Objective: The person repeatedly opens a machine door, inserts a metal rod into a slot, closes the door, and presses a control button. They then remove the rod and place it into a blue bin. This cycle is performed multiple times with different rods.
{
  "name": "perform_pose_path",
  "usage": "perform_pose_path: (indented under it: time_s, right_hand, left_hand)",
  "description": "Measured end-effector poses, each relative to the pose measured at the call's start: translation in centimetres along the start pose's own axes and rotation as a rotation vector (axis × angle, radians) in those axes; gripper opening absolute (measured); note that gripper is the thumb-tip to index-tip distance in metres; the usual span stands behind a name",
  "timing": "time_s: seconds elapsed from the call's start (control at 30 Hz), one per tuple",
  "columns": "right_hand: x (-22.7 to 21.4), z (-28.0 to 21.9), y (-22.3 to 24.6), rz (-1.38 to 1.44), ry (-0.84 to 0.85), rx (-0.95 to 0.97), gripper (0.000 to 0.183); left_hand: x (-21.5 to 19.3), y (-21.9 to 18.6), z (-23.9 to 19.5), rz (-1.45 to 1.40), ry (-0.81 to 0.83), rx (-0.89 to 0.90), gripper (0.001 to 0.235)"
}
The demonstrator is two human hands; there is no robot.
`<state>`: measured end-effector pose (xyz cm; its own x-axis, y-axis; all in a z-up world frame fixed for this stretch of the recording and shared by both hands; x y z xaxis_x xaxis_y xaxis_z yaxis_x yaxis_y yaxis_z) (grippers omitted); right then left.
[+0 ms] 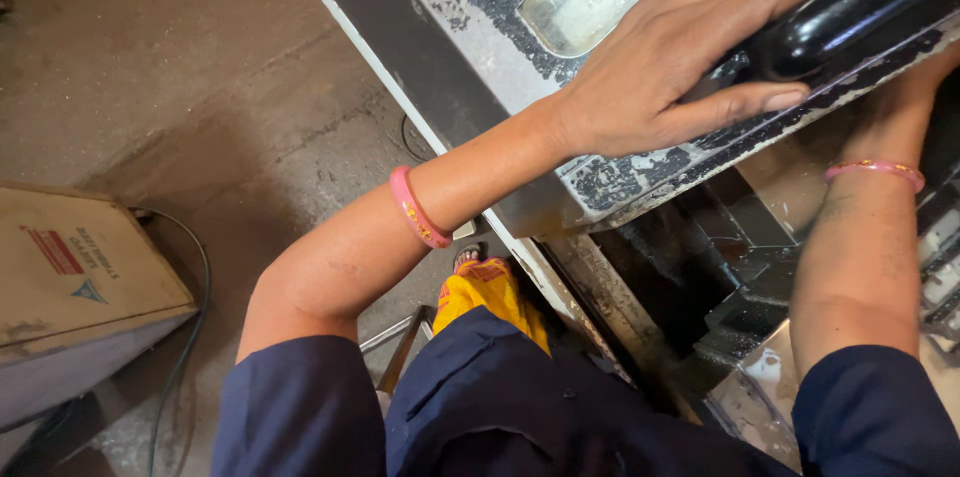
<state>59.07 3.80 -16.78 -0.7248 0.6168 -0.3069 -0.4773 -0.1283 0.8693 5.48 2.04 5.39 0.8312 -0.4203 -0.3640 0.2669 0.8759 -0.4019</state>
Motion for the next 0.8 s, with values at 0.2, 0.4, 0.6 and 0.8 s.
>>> perform_pose_path:
  time_s: [0.2, 0.4, 0.6, 0.8]
  right_hand:
    - [0.8, 0.6, 0.2, -0.011, 0.03, 0.003, 0.102]
    - [1.7, 0.7, 0.4, -0.016, 0.022, -0.009, 0.102]
    - [2.9, 0.1, 0.4, -0.009, 0.005, -0.017, 0.102]
    - [2.0, -0.1, 0.6, -0.024, -0.015, -0.031, 0.101]
  left_hand:
    - [0.2, 0.3, -0.1, -0.02, 0.009, -0.013, 0.052]
    - [0.4, 0.6, -0.2, -0.008, -0.039, 0.027, 0.052]
    - [0.7, 0.9, -0.1, 0.003, -0.038, -0.007, 0.055]
    - [0.9, 1.2, -0.2, 0.051, -0.056, -0.003, 0.057]
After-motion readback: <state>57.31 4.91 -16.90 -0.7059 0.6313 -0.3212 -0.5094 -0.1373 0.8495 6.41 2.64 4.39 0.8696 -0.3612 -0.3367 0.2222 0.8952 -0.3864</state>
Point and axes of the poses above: each hand's wrist, its own z-axis towards the middle knuckle, its own x-axis out of the palm, y = z × x, the point moved 8 cm from there along z, towards the middle knuckle, and after that the axes turned 4 degrees about -x, right-handed, at the moved point
